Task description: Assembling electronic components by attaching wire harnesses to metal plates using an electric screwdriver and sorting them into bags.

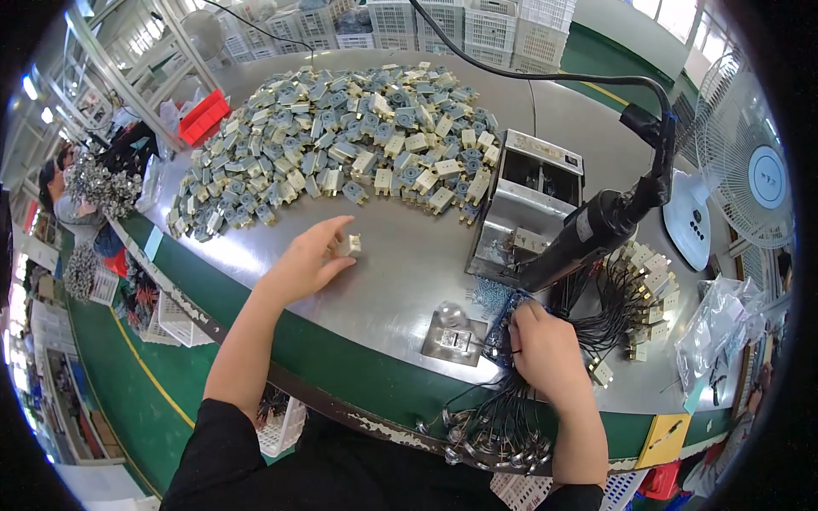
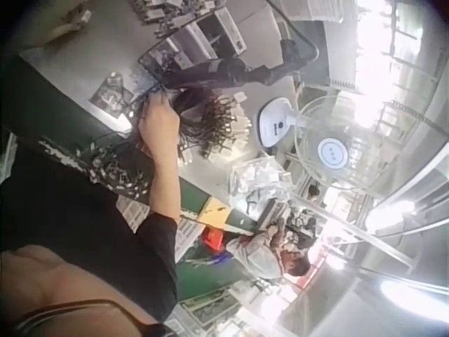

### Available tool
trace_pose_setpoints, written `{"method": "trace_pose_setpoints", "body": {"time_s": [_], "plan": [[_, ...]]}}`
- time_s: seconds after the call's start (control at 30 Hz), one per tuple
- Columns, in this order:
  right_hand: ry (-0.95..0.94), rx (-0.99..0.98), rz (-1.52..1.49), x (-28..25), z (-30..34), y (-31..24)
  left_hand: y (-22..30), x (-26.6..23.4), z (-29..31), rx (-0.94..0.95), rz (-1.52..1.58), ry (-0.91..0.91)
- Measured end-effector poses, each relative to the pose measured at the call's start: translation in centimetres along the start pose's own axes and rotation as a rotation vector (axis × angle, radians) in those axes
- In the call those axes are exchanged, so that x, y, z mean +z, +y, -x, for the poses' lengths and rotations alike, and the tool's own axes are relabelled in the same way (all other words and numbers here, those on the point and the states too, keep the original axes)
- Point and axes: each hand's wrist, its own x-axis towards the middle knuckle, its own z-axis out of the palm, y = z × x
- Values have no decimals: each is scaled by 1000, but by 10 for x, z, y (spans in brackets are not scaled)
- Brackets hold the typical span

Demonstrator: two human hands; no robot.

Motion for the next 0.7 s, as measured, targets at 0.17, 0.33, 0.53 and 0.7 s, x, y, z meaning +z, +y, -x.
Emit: {"method": "trace_pose_setpoints", "body": {"time_s": [0.17,0.33,0.53,0.7], "plan": [[127,-35,-236,-9,1,-1,11,25,26,73,842,28],[256,-26,-376,-5,10,9,57,25,27,309,934,-39],[273,27,-476,-3,12,3,78,34,21,314,875,5],[274,-207,-376,-13,8,9,93,63,11,322,584,-65]]}}
